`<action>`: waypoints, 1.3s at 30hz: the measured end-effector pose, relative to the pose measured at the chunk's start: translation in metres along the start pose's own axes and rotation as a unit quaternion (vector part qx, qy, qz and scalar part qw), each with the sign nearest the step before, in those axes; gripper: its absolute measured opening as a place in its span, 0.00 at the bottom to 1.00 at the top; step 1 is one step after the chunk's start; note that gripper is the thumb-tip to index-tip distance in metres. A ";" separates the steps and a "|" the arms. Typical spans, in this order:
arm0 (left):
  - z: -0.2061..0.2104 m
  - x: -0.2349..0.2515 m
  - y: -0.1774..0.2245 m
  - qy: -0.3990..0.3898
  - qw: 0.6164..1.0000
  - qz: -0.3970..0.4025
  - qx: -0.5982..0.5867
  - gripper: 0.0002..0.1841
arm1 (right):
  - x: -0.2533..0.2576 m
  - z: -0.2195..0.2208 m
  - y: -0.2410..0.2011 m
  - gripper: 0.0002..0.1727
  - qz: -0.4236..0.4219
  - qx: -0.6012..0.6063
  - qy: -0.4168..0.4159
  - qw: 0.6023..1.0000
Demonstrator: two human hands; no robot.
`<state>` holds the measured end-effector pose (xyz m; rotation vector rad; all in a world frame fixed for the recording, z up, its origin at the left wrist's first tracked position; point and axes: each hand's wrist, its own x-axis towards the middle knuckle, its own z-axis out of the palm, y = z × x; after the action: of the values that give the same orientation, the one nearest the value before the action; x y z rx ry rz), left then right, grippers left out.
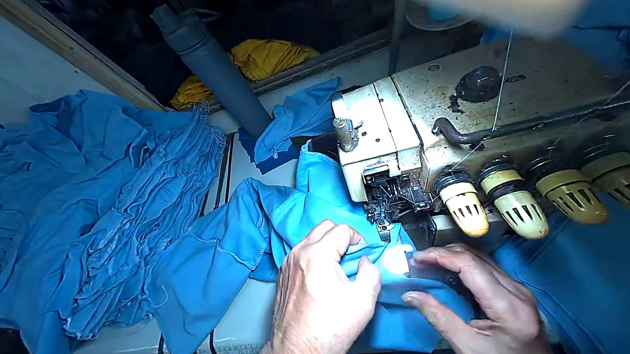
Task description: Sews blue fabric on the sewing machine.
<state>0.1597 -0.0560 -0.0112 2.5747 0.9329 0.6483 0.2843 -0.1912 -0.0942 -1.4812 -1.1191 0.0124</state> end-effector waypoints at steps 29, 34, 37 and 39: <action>0.018 -0.030 0.021 0.080 0.949 0.212 0.220 0.10 | -0.014 0.005 -0.019 0.10 0.184 0.148 -0.046 0.970; 0.021 -0.026 0.030 0.064 0.945 0.222 0.231 0.11 | -0.015 -0.002 -0.023 0.06 0.237 0.251 -0.048 0.937; 0.024 -0.016 0.030 0.065 0.939 0.243 0.235 0.11 | -0.012 0.000 -0.020 0.07 0.241 0.268 -0.035 0.932; 0.027 -0.009 0.028 0.072 0.935 0.254 0.235 0.11 | -0.009 0.004 -0.016 0.06 0.226 0.262 -0.023 0.938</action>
<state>0.1814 -0.0863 -0.0242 3.2833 0.4907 0.8392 0.2668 -0.1970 -0.0881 -1.2195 -0.7094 0.6229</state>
